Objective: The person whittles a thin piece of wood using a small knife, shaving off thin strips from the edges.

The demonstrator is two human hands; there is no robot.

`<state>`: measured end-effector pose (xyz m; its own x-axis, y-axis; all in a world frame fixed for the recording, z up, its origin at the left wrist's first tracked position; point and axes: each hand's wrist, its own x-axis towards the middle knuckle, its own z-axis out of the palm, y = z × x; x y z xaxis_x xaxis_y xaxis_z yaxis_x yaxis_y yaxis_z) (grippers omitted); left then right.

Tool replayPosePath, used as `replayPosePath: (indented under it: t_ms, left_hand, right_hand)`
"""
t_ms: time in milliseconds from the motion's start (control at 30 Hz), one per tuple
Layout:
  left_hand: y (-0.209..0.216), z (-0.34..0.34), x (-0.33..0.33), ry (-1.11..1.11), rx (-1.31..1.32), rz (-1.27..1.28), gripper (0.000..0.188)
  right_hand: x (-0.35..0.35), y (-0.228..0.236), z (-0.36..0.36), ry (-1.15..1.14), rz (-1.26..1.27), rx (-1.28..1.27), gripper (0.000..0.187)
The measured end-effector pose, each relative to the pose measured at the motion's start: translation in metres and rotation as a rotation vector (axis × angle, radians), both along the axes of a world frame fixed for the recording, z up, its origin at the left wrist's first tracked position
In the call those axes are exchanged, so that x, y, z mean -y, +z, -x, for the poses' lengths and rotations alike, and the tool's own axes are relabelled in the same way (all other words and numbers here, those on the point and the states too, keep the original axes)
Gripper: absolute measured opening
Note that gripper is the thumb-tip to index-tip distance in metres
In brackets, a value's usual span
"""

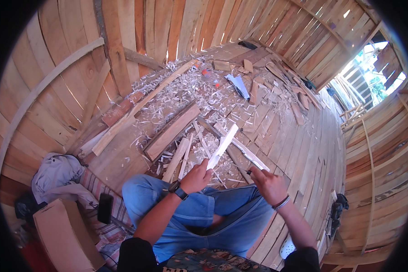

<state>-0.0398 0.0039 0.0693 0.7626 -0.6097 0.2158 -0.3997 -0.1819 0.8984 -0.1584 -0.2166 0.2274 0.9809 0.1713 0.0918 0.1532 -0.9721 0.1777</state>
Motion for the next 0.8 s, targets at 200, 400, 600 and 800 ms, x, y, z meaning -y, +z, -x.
replayPosePath:
  t_ms: [200, 400, 600, 800]
  left_hand:
    - [0.001, 0.002, -0.001, -0.141, -0.058, -0.004, 0.024]
    - [0.004, 0.001, 0.002, 0.003, -0.004, -0.069, 0.029]
    - [0.021, -0.001, 0.000, 0.137, 0.035, -0.146, 0.023]
    - [0.019, -0.006, -0.006, 0.260, 0.296, -0.226, 0.027]
  right_hand:
    - [0.025, 0.051, -0.036, 0.250, 0.167, -0.132, 0.021]
    - [0.011, -0.014, -0.007, -0.050, -0.356, -0.149, 0.031]
    - [-0.061, -0.081, 0.016, -0.205, -0.881, 0.093, 0.028]
    - [-0.119, -0.067, 0.017, -0.685, -2.181, -0.373, 0.020]
